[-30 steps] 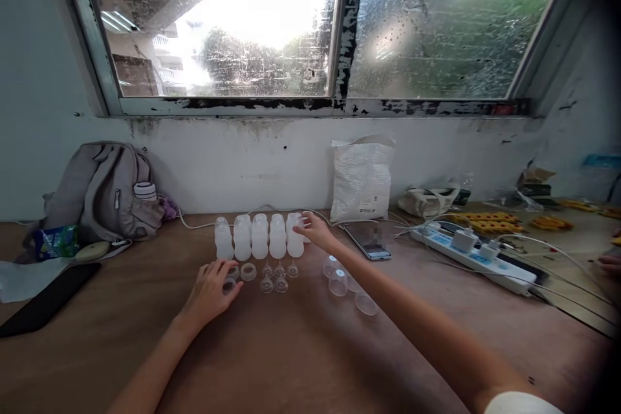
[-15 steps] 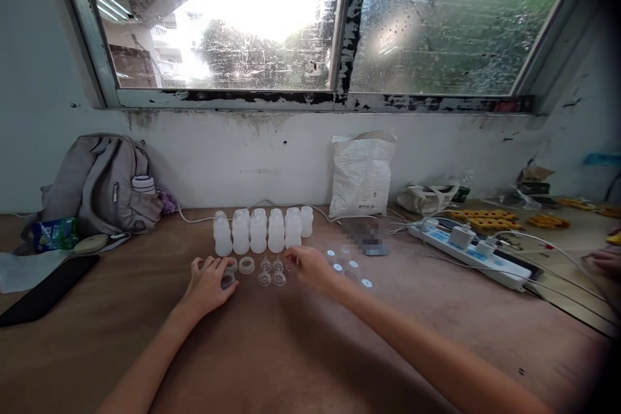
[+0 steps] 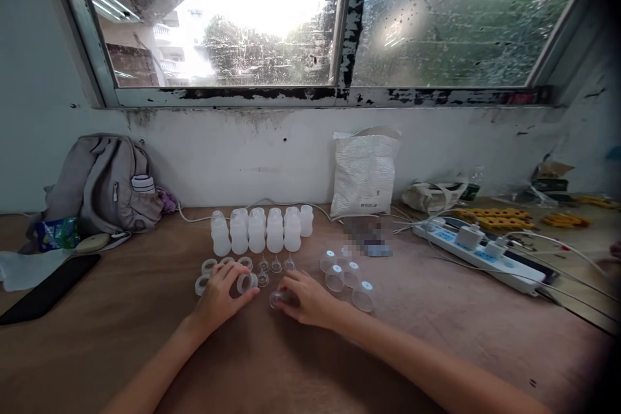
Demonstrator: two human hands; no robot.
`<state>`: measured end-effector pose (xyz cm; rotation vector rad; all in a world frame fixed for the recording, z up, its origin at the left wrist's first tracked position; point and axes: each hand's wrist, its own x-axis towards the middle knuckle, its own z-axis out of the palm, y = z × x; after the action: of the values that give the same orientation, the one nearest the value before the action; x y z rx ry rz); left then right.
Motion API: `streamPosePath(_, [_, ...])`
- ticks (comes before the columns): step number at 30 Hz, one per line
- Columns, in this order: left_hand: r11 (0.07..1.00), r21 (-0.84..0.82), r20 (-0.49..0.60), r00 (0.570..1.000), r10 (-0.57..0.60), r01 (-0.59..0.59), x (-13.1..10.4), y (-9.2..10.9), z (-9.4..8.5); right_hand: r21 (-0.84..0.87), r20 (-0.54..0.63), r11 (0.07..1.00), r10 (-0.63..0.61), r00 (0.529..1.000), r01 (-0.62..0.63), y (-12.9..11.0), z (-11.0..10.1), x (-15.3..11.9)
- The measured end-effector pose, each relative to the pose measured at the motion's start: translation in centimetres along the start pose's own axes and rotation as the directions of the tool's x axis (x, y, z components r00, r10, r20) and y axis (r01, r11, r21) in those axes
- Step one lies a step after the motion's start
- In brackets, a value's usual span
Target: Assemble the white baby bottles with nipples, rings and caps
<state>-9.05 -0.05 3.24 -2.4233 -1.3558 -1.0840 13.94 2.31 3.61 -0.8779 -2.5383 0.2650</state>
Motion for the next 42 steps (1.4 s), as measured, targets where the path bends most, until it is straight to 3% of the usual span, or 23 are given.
streamPosePath(4, [0.985, -0.167, 0.07, 0.996, 0.062, -0.049, 0.8, 2.2, 0.5, 0.208, 0.011, 0.978, -0.036, 0.999, 0.033, 0.2, 0.0, -1.3])
streamPosePath(8, [0.964, -0.255, 0.187, 0.974, 0.124, -0.074, 1.5, 3.9, 1.1, 0.493, -0.087, 0.867, 0.129, 0.988, -0.07, 1.1, 0.0, -1.3])
streamPosePath(11, [0.971, -0.23, 0.231, 0.965, 0.125, -0.07, 1.6, 4.3, 1.7, 0.601, -0.091, 0.788, 0.231, 0.969, -0.131, 1.5, -0.1, -1.1])
streamPosePath(18, [0.981, -0.188, 0.335, 0.935, 0.112, -0.05, 1.2, 4.2, 2.8, 0.667, -0.039, 0.723, 0.279, 0.96, -0.182, 1.7, 0.1, -1.1])
streamPosePath(23, [0.965, -0.255, 0.433, 0.9, 0.051, 0.068, 1.2, 4.4, 2.5, 0.694, -0.025, 0.692, 0.301, 0.953, -0.201, 1.8, 0.1, -1.0])
streamPosePath(27, [0.924, -0.339, 0.4, 0.916, -0.029, 0.178, 1.3, 4.0, 2.6, 0.682, -0.023, 0.699, 0.314, 0.949, -0.215, 1.6, -0.1, -1.0])
streamPosePath(30, [0.842, -0.412, 0.391, 0.902, -0.182, 0.348, 1.6, 3.8, 3.0, 0.667, -0.03, 0.716, 0.303, 0.953, -0.206, 1.5, -0.2, -1.1])
streamPosePath(34, [0.574, -0.587, 0.415, 0.821, -0.392, 0.571, 2.6, 4.3, 4.0, 0.685, -0.019, 0.706, 0.267, 0.964, -0.182, 1.5, -0.1, -1.2])
streamPosePath(38, [0.338, -0.681, 0.456, 0.738, -0.498, 0.649, 3.4, 5.2, 5.2, 0.767, -0.015, 0.62, 0.272, 0.962, -0.164, 1.8, 0.0, -1.4])
streamPosePath(42, [0.269, -0.706, 0.47, 0.718, -0.513, 0.655, 3.2, 5.3, 6.2, 0.795, 0.011, 0.568, 0.337, 0.941, -0.213, 2.1, 0.3, -1.4])
